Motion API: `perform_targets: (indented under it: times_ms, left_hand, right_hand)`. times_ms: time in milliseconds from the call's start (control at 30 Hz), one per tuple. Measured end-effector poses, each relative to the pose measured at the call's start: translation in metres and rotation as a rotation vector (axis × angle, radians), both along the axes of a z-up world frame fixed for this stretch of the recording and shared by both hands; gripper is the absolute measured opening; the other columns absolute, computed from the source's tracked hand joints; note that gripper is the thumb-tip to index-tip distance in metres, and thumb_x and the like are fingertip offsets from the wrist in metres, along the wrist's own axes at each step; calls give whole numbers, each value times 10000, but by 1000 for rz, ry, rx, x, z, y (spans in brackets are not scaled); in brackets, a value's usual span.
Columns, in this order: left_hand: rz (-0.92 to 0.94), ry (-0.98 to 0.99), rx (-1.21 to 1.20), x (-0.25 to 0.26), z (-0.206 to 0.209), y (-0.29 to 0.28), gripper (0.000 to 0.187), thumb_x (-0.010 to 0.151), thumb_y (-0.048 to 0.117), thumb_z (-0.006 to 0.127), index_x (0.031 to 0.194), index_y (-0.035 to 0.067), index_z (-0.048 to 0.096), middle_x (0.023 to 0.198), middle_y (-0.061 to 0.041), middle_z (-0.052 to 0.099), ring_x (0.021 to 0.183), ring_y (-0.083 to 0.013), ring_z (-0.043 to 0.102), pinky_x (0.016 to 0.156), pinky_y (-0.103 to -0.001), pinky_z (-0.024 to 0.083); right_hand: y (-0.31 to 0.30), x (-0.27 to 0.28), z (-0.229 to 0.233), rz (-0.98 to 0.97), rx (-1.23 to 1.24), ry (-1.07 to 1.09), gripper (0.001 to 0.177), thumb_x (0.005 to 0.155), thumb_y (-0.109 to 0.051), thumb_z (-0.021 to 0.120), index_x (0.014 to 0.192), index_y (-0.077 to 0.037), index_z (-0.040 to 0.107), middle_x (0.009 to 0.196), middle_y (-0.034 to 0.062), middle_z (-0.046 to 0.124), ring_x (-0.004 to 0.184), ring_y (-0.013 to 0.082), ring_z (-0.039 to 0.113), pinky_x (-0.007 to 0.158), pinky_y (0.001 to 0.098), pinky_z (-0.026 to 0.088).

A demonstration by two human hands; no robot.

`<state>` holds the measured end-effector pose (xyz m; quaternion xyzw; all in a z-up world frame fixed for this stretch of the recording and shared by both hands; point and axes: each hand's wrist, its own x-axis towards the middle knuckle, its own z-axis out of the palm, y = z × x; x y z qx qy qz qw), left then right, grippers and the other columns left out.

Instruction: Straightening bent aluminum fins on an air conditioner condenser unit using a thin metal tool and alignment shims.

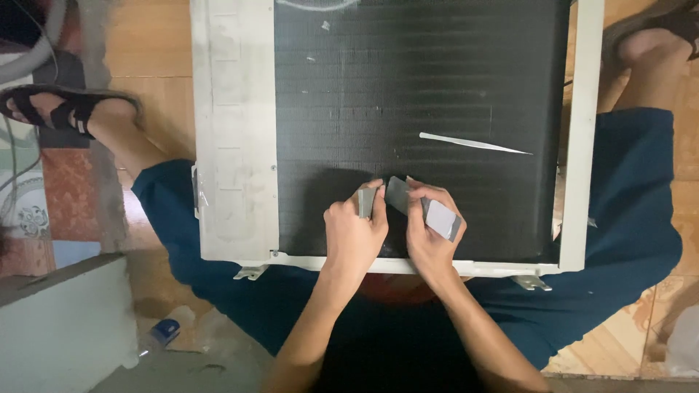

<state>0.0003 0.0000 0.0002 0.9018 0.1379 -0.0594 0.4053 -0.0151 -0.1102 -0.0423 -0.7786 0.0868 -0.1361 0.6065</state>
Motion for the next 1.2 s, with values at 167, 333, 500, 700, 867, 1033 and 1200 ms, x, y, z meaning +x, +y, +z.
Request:
perform_targets:
  times_ms: [167,333,500,700,867,1033,1200]
  left_hand:
    - [-10,-13,4,-3,-5,1,230,963,202,622,1028,56,789,649,-293,692,588,-521,682,507,-536,569]
    - [-10,-4,-2,-1,-4,2,238,962,214,627,1029,64,799,680,-288,709,580,-502,689,529,-499,594]
    - [13,-6,13,-2,-6,1,212,937,206,657,1024,86,810,665,-288,703,599,-502,691,503,-514,578]
    - [36,25,-25,-1,0,-1,222,948,200,660,1028,53,806,712,-279,726,604,-486,709,522,-494,595]
    - [19,19,-12,1,1,0,220,949,196,650,1024,54,800,683,-290,710,586,-490,701,471,-488,571]
    - [18,9,-21,0,-1,0,203,937,165,657,1021,40,792,652,-314,683,575,-517,681,405,-459,544]
    - [12,-4,0,-2,-3,2,218,954,185,639,1034,68,804,682,-271,714,584,-490,694,477,-475,576]
  right_hand:
    - [0,3,5,-45,13,-28,93,945,41,667,909,-37,706,953,170,766,1028,349,756,888,470,562]
    - [-8,9,18,-56,-57,28,110,917,41,678,928,-44,747,943,163,786,1011,329,762,873,433,561]
    - [-12,8,13,29,-109,161,172,860,18,703,975,-73,793,909,159,794,980,347,760,830,448,570]
    - [-15,12,16,82,-148,216,177,865,-8,700,978,-100,800,902,130,800,929,345,766,808,435,566]
    - [-16,12,15,125,-175,237,175,874,-8,691,990,-86,796,892,159,795,915,379,759,781,453,564]
    - [-12,18,25,190,-216,198,175,895,8,682,1028,-59,773,890,226,771,892,479,723,730,502,562]
    - [-8,26,34,220,-331,217,191,911,1,651,1011,-82,792,851,166,782,827,399,753,723,447,582]
